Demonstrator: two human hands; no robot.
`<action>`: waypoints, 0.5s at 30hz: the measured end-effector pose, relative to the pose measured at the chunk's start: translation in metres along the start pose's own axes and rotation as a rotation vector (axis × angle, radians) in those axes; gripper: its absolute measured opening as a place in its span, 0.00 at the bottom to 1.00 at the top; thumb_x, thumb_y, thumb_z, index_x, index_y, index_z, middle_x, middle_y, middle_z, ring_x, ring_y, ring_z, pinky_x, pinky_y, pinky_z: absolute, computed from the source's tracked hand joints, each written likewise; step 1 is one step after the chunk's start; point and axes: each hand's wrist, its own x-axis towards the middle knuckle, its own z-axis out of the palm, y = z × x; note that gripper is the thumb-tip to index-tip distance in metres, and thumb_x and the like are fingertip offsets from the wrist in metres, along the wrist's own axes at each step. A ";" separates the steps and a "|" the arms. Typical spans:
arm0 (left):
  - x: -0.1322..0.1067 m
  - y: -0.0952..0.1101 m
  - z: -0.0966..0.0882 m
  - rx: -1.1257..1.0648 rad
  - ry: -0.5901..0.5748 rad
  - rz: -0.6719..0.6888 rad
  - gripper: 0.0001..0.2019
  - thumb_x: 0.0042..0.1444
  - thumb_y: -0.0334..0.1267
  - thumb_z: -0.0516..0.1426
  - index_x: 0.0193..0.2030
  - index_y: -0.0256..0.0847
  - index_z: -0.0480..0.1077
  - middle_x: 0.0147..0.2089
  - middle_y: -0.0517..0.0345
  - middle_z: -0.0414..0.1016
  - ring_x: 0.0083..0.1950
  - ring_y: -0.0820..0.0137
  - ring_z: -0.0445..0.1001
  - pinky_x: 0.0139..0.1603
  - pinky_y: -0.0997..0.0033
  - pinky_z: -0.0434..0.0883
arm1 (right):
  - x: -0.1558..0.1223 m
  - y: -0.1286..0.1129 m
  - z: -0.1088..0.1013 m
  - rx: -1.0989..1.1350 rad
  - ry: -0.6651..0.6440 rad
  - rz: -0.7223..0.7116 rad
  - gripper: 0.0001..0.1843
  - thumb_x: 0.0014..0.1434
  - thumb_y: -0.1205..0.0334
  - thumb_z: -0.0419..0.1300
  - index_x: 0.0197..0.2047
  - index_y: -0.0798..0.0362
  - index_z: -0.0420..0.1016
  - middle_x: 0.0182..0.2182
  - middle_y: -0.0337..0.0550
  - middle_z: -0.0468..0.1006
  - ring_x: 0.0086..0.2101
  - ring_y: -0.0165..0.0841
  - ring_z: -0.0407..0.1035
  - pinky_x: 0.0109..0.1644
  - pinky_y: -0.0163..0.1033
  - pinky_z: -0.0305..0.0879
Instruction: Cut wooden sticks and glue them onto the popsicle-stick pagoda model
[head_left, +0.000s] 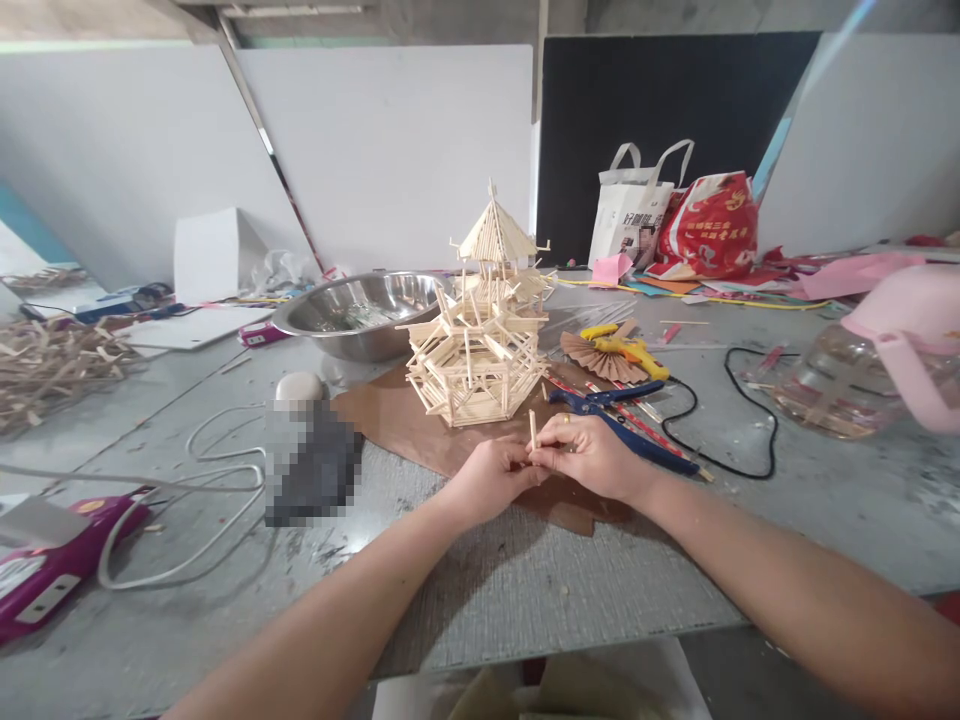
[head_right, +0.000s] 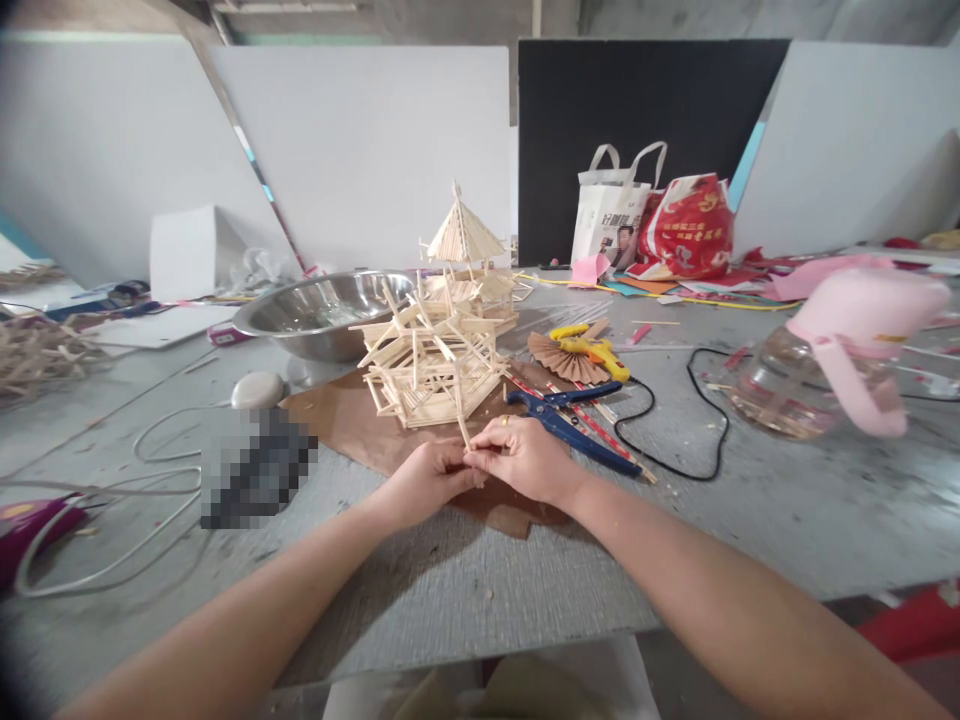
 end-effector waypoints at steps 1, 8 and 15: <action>0.000 0.000 -0.001 -0.006 -0.012 -0.018 0.09 0.46 0.38 0.53 0.20 0.36 0.68 0.21 0.62 0.65 0.25 0.77 0.61 0.26 0.79 0.59 | 0.000 0.001 0.000 0.000 -0.005 0.010 0.07 0.50 0.61 0.56 0.28 0.54 0.73 0.24 0.39 0.71 0.27 0.27 0.64 0.32 0.32 0.59; 0.000 0.002 -0.001 -0.160 -0.050 -0.205 0.10 0.45 0.40 0.54 0.21 0.34 0.67 0.15 0.65 0.60 0.17 0.81 0.58 0.18 0.81 0.57 | 0.000 0.002 -0.002 0.063 -0.058 0.025 0.06 0.50 0.62 0.57 0.26 0.54 0.73 0.24 0.38 0.71 0.26 0.25 0.64 0.31 0.31 0.59; -0.001 0.002 0.001 -0.290 -0.061 -0.303 0.14 0.44 0.45 0.55 0.20 0.34 0.67 0.11 0.65 0.61 0.12 0.81 0.57 0.12 0.82 0.55 | 0.000 0.003 -0.004 0.106 -0.071 0.031 0.06 0.49 0.63 0.57 0.26 0.55 0.73 0.24 0.38 0.71 0.26 0.26 0.65 0.31 0.31 0.59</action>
